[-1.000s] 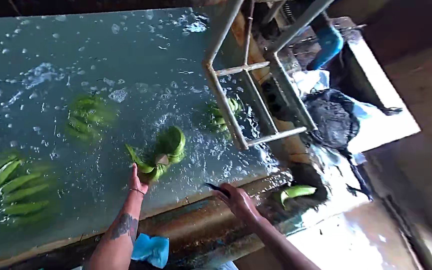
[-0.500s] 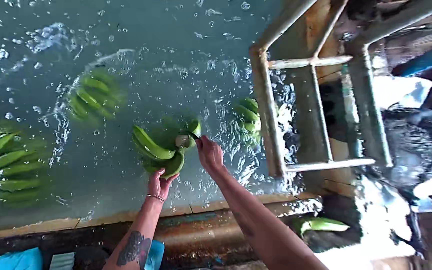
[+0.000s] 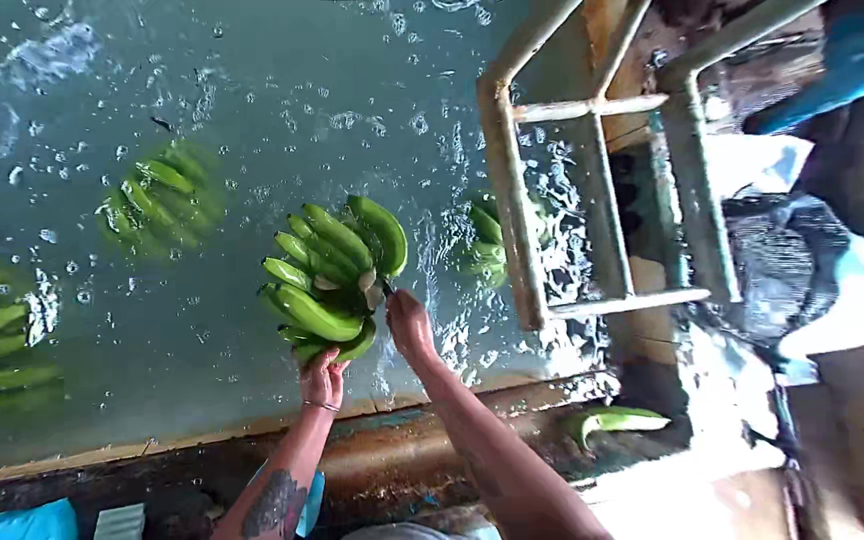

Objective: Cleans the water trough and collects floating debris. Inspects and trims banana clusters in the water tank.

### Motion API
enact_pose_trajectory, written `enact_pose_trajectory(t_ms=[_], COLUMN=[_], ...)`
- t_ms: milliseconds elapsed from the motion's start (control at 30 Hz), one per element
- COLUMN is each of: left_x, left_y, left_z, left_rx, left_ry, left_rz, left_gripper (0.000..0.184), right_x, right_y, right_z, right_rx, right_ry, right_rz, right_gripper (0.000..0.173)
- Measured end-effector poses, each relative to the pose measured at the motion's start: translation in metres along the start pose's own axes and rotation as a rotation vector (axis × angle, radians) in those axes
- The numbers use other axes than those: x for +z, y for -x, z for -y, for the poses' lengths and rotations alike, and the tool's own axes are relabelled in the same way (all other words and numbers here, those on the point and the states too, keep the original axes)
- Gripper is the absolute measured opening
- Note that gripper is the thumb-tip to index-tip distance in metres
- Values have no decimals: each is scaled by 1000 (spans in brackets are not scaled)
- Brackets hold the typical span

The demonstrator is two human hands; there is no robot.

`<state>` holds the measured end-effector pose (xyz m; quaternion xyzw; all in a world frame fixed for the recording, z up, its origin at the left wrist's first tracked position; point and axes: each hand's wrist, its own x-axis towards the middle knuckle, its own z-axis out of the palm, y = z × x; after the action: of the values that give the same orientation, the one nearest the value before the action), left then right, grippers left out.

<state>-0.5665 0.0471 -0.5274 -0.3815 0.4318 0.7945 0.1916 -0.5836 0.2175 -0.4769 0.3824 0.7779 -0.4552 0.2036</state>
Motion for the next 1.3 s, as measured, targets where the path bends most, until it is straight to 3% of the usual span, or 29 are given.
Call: enact_pose_trajectory(t_ms=[67,133,200,267,333,433,500,567,633,733,800,867,967,1133,1200,1300], left_x=[2,-2,-6,4,18,29,28,28,29,15,-1,-27,-52,-82,-91,-95], left_y=[-4,-10,-6,3,12,20,21,21,22,3,-19,-29,-46,-46,-48,-51], left_z=[2,-9,-21,-31,-40,-47,-47,-47,-41,-24,-29,-42,-63,-74,-74,-83], left_rx=[16,-41,-136,-212,-256,-303,-325,-321,-293,-184,-120,-105,-49,-44,-47,-92], left_ry=[7,-2,4,27,43,55,46,35,20,-19,-70,-149,-258,-283,-303,-380], left_rz=[-11,5,25,18,8,-21,-37,-31,-20,8,92,120,167,183,187,165], left_gripper=[61,51,44,41,37,36,36,37,39,43,46,45,45,50,51,45], right_x=[-3,-27,-43,-43,-32,-3,12,4,-6,-23,-42,-55,-73,-68,-55,-16], right_y=[13,40,45,21,2,-9,0,0,-4,45,85,103,89,74,71,59], right_z=[-1,1,-5,-7,3,10,0,-1,1,11,0,-34,-73,-83,-71,-48], right_rx=[14,9,-71,-158,-241,-311,-270,-221,-166,64,107,152,146,74,-48,-384], right_ry=[-34,-175,-126,140,291,265,121,14,-31,-163,-278,-296,-139,-41,26,96], right_rz=[134,270,103,-75,-167,-236,-114,72,150,355,463,420,255,51,-13,-38], right_gripper=[36,31,31,35,34,30,32,36,37,34,30,30,34,37,36,42])
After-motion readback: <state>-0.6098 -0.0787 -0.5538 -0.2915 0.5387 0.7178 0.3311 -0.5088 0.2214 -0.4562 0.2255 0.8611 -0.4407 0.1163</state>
